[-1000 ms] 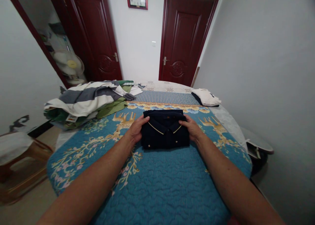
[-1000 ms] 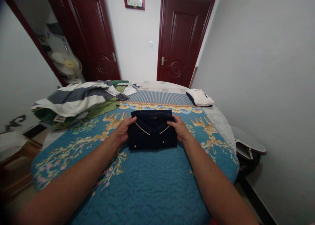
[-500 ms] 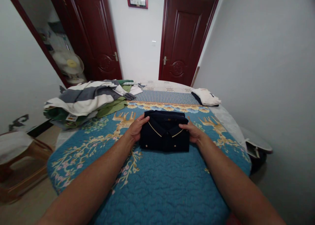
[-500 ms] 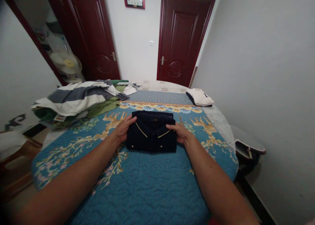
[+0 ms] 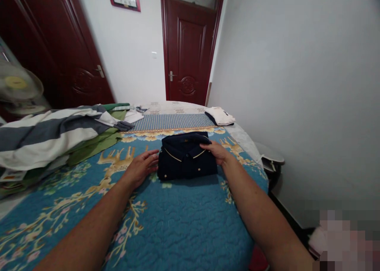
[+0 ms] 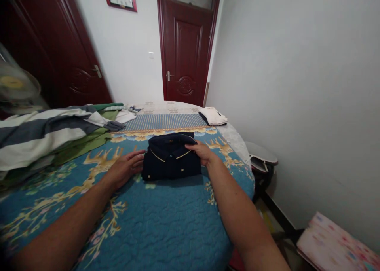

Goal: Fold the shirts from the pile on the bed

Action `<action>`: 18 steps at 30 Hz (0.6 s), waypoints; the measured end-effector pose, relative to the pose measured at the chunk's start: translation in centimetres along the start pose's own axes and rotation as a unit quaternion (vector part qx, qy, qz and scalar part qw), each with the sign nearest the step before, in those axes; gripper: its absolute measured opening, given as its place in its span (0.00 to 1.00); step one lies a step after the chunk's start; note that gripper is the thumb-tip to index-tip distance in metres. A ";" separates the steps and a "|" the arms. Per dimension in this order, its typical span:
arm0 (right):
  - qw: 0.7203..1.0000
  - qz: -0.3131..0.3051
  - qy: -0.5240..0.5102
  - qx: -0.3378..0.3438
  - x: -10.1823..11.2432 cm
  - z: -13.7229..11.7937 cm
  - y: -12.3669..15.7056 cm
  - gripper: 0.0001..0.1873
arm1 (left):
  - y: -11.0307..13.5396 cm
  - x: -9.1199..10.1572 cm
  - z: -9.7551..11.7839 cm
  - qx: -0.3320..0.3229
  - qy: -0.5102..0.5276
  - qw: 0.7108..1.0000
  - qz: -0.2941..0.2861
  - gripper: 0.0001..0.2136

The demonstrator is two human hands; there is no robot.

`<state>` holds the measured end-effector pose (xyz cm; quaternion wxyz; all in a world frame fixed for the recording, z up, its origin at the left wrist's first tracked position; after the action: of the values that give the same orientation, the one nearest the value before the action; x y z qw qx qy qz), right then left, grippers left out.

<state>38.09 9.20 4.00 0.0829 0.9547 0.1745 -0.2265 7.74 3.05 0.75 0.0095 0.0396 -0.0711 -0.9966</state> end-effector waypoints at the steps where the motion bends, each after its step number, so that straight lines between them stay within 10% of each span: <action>1: 1.000 0.022 -0.003 0.005 1.0 -1.0 0.1 0.20 | 0.0 -0.1 0.0 0.003 0.000 1.000 -0.007 0.25; 10: 0.943 0.250 -0.124 0.184 15.9 -11.9 0.6 0.16 | 0.2 -0.2 0.2 0.022 -0.032 0.999 -0.016 0.23; 18: 0.876 0.438 -0.128 0.156 27.4 -10.0 1.6 0.14 | 0.1 0.2 -0.2 0.037 -0.042 0.998 -0.016 0.23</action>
<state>65.68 18.18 0.29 0.0449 0.8965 -0.3116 -0.3117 7.58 2.89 0.59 -0.0106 -0.0007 -0.1077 -0.9941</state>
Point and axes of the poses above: each hand's wrist, its own y-axis away from the middle knuckle, its own x-axis out of the back of the hand, z = x × y, the point moved 8 cm from there along -y, towards the middle knuckle, and after that the axes turned 10 degrees about -y, right-handed, at the moved point
